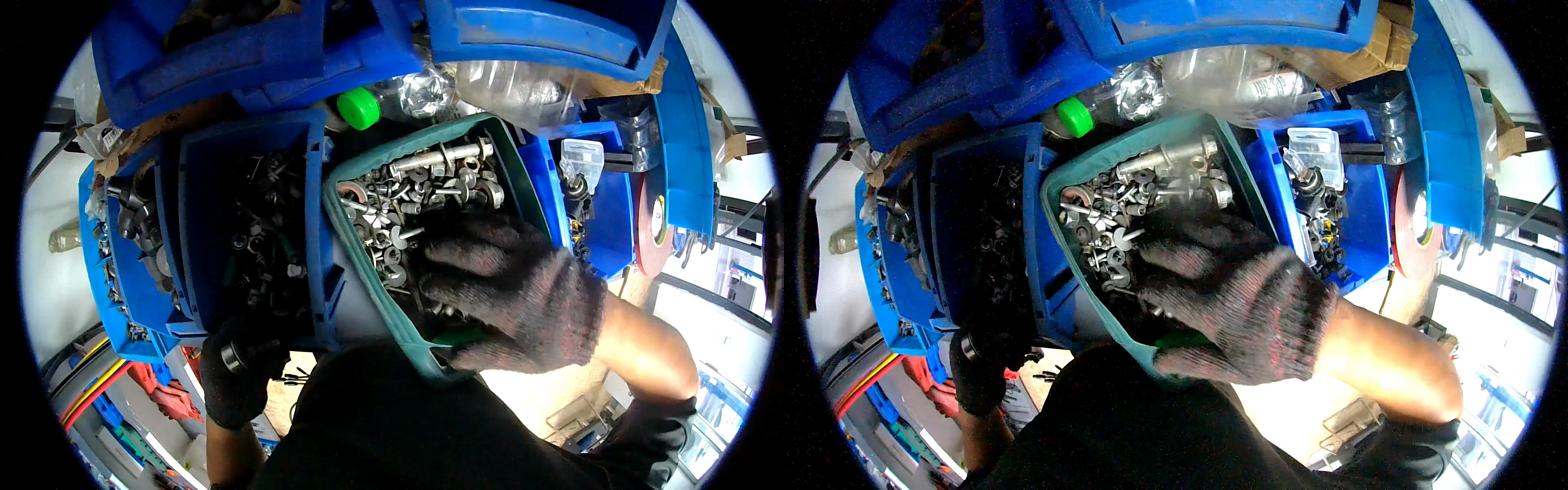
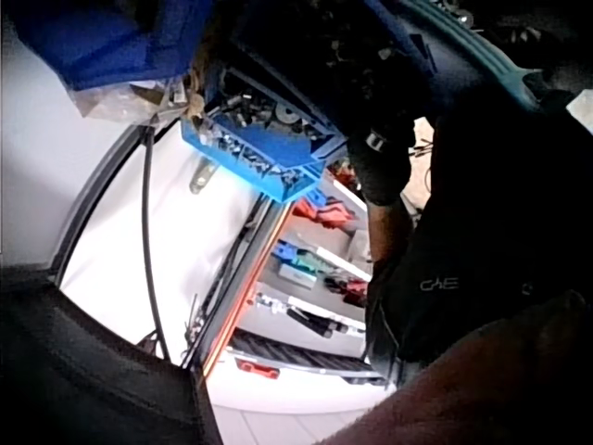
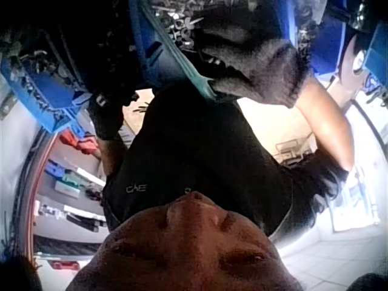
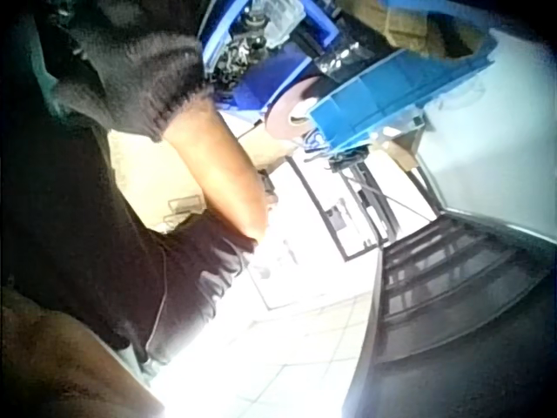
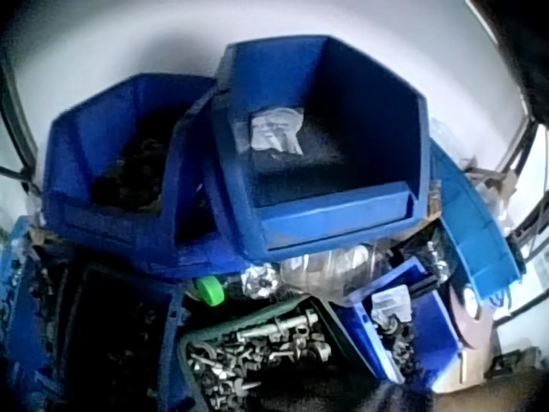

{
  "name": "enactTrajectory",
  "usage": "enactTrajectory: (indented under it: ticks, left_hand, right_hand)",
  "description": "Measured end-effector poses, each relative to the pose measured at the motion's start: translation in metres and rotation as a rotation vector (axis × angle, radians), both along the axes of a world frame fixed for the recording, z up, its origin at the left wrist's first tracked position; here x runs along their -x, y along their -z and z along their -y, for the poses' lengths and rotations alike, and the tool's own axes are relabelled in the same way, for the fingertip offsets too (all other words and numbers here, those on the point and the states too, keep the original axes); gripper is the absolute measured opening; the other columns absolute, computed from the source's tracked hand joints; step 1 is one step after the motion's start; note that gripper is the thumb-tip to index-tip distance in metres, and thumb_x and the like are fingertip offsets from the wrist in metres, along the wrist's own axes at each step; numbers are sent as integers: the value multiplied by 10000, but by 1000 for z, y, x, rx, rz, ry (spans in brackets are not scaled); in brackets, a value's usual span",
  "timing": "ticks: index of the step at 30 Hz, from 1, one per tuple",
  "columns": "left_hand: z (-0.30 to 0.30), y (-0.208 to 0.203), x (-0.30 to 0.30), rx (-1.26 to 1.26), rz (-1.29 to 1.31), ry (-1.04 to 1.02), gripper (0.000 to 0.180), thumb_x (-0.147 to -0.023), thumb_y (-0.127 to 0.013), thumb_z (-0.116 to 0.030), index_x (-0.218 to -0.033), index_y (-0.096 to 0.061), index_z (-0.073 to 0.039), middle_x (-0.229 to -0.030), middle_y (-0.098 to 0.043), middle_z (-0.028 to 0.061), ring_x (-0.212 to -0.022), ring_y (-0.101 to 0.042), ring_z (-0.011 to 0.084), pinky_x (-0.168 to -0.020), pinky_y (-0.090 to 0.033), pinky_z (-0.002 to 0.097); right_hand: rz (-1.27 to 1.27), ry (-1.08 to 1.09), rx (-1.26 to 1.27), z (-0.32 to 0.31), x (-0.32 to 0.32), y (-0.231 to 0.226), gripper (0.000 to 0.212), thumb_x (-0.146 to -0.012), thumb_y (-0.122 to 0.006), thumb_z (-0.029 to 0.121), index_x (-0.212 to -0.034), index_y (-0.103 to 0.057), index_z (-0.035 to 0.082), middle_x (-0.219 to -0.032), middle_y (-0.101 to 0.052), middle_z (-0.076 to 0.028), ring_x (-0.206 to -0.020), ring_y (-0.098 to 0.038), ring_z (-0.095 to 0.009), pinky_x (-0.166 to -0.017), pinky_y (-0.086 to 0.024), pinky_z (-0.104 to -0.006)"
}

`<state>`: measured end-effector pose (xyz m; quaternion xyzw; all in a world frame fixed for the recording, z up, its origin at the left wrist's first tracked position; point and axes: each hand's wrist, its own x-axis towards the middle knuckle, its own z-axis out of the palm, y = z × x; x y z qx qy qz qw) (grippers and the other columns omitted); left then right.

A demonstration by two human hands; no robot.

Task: The person searches through blue bins of hardware to find a specific bolt, then assembles it with a nut and a rubber bushing. The person walks to a car lift and hands the assembled part to a coworker.

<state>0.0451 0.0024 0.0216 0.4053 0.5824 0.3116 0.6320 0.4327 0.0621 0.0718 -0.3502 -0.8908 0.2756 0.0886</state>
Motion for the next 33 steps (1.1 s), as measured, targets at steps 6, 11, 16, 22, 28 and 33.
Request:
enactTrajectory:
  ticks: [6,11,16,22,28,33]
  left_hand:
    - [-3,-1,2,-29,-161,78,249,-958,-707,-95,-1190,-696,-5,-949,-754,112,-753,-719,164,-604,-560,291]
    - [5,7,5,-35,-20,-58,215,-961,-720,-104,-1155,-709,-11,-951,-760,122,-807,-747,185,-664,-601,315]
    - [7,9,11,-238,-241,148,208,-980,-690,-76,-1180,-709,-25,-984,-763,117,-844,-756,191,-700,-613,318]
    - [4,8,6,-332,-297,172,216,-984,-672,-55,-1195,-706,-25,-1011,-761,114,-853,-756,189,-715,-619,322]
    - [3,3,1,-274,-287,109,224,-977,-678,-56,-1197,-705,-26,-988,-758,109,-844,-754,192,-703,-613,311]
    - [8,9,8,-237,-342,130,227,-971,-683,-55,-1194,-709,-27,-1013,-763,119,-849,-754,193,-703,-615,312]
  right_hand:
    - [154,-45,-173,-41,52,45,495,-921,-648,368,-1317,-684,73,-1500,-552,-196,-1319,-552,-429,-1082,-496,-534]
    - [235,-42,-151,-33,48,40,419,-916,-642,312,-1282,-715,123,-1465,-583,-173,-1317,-560,-403,-1127,-468,-515]
    - [184,-6,-224,-11,13,21,452,-821,-751,306,-1237,-732,130,-1342,-650,-152,-1293,-590,-370,-1163,-439,-533]
    - [84,38,-192,11,-9,8,501,-722,-805,301,-1171,-735,90,-1315,-675,-185,-1312,-608,-384,-1215,-390,-565]
    - [-17,38,-120,8,-12,5,460,-813,-783,314,-1221,-726,110,-1294,-689,-161,-1235,-656,-371,-1134,-483,-552]
    - [54,26,-144,-47,17,14,452,-906,-732,336,-1305,-689,127,-1243,-694,-169,-1104,-703,-343,-939,-600,-483]
